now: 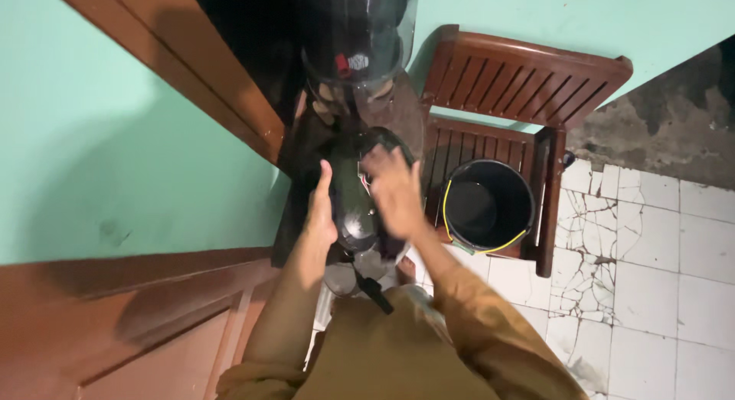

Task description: The person wipes a dark green motorcycle helmet with a black cloth, repeatedly dipping the cloth into a bucket of water. The person cleans the exterior shell, visor, and interior padding of the helmet.

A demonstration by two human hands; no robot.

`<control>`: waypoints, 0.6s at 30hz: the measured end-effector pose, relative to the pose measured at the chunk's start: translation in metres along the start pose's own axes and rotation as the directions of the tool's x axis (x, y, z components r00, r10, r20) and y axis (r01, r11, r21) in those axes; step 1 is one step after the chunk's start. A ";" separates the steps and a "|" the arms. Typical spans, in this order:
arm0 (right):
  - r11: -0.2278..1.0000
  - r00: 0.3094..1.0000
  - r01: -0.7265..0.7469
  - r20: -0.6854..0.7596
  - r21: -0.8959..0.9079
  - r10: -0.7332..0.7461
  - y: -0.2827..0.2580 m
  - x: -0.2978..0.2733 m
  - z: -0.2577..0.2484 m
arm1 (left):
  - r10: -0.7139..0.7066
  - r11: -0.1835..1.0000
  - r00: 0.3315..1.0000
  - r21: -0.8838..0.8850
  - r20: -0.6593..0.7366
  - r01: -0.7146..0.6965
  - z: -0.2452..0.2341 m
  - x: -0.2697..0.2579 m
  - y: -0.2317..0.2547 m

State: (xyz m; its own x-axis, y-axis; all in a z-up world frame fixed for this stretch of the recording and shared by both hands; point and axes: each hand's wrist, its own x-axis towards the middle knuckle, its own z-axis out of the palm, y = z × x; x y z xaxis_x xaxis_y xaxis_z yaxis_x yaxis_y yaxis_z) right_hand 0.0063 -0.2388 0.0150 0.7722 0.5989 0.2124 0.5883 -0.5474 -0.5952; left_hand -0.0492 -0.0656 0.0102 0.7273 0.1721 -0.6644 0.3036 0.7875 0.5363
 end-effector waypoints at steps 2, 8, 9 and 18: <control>0.981 0.989 -0.120 -0.064 0.153 0.131 0.025 0.027 -0.002 | 0.013 0.998 0.999 0.055 -0.034 -0.011 -0.004 -0.001 0.009; 0.987 0.990 0.144 0.008 -0.077 -0.144 -0.052 -0.018 0.035 | 0.181 0.972 0.969 0.184 -0.171 -0.149 -0.038 0.021 0.015; 0.982 0.986 0.167 0.028 -0.085 -0.166 -0.060 -0.017 0.033 | 0.243 0.952 0.949 0.235 -0.199 -0.195 -0.043 0.025 0.018; 0.896 0.943 -0.324 0.033 0.304 0.330 0.058 0.032 0.035 | 0.181 0.911 0.939 0.410 -0.293 -0.048 -0.056 0.017 0.026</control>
State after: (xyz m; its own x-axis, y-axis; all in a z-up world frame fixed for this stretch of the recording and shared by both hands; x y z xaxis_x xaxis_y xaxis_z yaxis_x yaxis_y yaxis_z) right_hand 0.0568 -0.2307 -0.0403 0.9147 0.4036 -0.0215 0.2041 -0.5071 -0.8374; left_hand -0.0635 -0.0091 -0.0164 0.5576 0.4773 -0.6792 0.4943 0.4665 0.7335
